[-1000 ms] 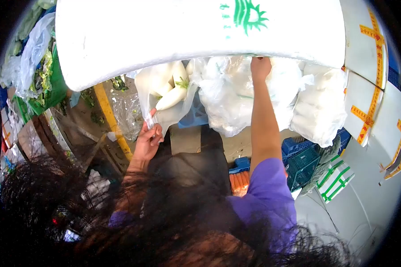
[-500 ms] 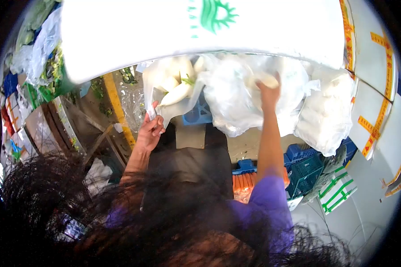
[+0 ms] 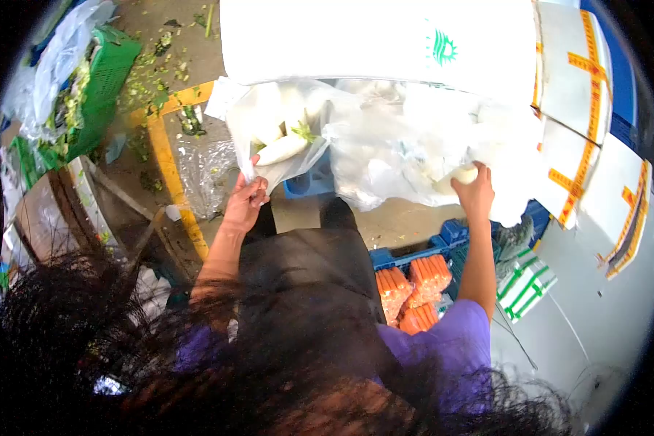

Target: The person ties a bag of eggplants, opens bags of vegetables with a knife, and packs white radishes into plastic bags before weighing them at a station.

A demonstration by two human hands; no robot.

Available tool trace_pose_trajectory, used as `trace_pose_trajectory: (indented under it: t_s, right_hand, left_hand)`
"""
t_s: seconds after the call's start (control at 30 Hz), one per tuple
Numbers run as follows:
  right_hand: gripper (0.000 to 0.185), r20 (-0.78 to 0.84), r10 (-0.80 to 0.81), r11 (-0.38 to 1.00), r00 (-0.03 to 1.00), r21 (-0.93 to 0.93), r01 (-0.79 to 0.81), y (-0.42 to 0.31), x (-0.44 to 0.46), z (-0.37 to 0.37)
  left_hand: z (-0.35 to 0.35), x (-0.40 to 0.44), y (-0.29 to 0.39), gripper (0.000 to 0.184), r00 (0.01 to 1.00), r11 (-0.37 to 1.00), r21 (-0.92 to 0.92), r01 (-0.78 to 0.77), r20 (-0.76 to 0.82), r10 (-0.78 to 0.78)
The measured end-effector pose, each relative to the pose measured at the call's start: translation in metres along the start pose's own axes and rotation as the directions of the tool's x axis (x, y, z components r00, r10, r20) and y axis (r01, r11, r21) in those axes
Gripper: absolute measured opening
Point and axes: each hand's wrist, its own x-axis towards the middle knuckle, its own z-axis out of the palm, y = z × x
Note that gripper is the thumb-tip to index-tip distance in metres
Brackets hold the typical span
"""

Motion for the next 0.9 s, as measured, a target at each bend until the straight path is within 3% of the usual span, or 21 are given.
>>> trace_pose_trajectory:
  t_s: [0.03, 0.1, 0.2, 0.3, 0.33, 0.43, 0.53, 0.73, 0.77, 0.83, 0.9]
  right_hand:
    - [0.058, -0.075, 0.047, 0.999, 0.996, -0.001, -0.047, 0.021, 0.012, 0.014]
    - [0.059, -0.025, 0.131, 0.991, 0.991, -0.037, -0.132, 0.032, 0.028, 0.026]
    - [0.063, 0.02, 0.066, 0.99, 0.998, -0.123, -0.063, 0.023, 0.033, 0.044]
    - [0.073, 0.024, 0.245, 0.963, 0.969, -0.117, -0.241, 0.057, 0.018, 0.07]
    - [0.079, 0.097, 0.407, 0.912, 0.908, -0.097, -0.398, 0.059, 0.012, 0.064]
    - [0.081, 0.209, 0.598, 0.786, 0.774, 0.035, -0.617, 0.1, 0.002, 0.072]
    - [0.071, 0.053, 0.492, 0.87, 0.869, -0.008, -0.493, 0.096, 0.004, 0.09]
    - [0.043, -0.046, 0.174, 0.948, 0.984, 0.277, -0.155, 0.064, 0.039, 0.135]
    - [0.039, -0.047, 0.006, 0.928, 0.999, 0.373, 0.012, 0.062, 0.049, 0.145]
    - [0.028, -0.031, -0.2, 0.895, 0.979, 0.401, 0.195, 0.04, 0.062, 0.151]
    - [0.024, 0.202, -0.249, 0.896, 0.947, 0.42, 0.146, 0.032, 0.083, 0.165]
  left_hand:
    - [-0.002, -0.002, 0.001, 0.052, 1.0, 1.0, 0.003, 0.011, 0.001, -0.011]
    - [-0.007, -0.001, 0.0, 0.051, 1.0, 1.0, 0.012, 0.018, 0.007, -0.018]
    - [-0.007, -0.002, 0.003, 0.052, 1.0, 1.0, -0.013, 0.004, 0.008, -0.004]
    - [-0.006, 0.001, 0.002, 0.052, 1.0, 1.0, 0.013, 0.007, 0.006, -0.007]
    - [-0.007, 0.003, 0.001, 0.051, 1.0, 1.0, 0.015, 0.005, 0.01, -0.005]
    - [-0.004, 0.003, -0.001, 0.051, 1.0, 1.0, 0.022, 0.015, 0.01, -0.016]
    - [0.003, 0.004, -0.003, 0.051, 1.0, 1.0, -0.002, -0.004, -0.011, 0.004]
    - [0.012, 0.015, -0.015, 0.053, 0.999, 0.999, 0.019, -0.033, -0.039, 0.034]
    - [0.016, 0.016, -0.016, 0.052, 0.998, 0.999, 0.021, -0.031, -0.059, 0.033]
    - [0.019, 0.016, -0.02, 0.051, 0.995, 0.999, 0.025, -0.038, -0.089, 0.04]
    - [0.019, 0.018, -0.026, 0.051, 0.994, 0.998, 0.027, -0.052, -0.098, 0.054]
